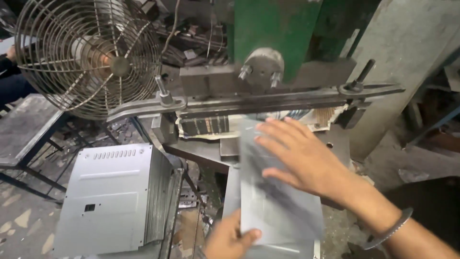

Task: Operating a stamping press to process metal plates.

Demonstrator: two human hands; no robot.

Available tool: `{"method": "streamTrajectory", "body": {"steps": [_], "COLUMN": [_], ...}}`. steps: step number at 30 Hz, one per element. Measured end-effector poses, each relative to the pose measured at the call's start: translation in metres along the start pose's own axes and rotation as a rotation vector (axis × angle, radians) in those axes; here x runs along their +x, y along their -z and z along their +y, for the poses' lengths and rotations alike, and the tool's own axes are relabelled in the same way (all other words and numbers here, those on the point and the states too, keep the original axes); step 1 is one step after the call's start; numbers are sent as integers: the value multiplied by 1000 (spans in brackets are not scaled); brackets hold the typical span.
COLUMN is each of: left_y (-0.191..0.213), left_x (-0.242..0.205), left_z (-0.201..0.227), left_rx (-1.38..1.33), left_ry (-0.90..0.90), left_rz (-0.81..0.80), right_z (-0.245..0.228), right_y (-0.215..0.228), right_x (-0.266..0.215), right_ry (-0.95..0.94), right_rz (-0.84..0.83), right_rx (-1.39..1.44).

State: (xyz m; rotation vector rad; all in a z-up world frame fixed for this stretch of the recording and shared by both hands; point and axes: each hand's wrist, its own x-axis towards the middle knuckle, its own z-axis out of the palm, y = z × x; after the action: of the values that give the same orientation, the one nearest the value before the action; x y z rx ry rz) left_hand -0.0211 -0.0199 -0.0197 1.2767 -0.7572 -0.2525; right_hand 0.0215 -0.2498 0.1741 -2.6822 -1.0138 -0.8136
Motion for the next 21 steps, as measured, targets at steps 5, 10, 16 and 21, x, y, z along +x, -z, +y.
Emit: {"method": "streamTrajectory", "body": {"steps": [5, 10, 16, 21], "left_y": [56, 65, 77, 72], "left_x": [71, 90, 102, 155], "left_z": [117, 83, -3, -10], "left_rx": [1122, 1375, 1240, 424], "left_ry": [450, -28, 89, 228], "left_rz": [-432, -144, 727, 657], "right_z": [-1, 17, 51, 135], "right_y": [-7, -93, -95, -114], "right_x": [-10, -114, -99, -83], "right_ry": [63, -540, -1361, -1374], "right_rz": [-453, -720, 51, 311], "right_rx": [76, 616, 1281, 1435]}}
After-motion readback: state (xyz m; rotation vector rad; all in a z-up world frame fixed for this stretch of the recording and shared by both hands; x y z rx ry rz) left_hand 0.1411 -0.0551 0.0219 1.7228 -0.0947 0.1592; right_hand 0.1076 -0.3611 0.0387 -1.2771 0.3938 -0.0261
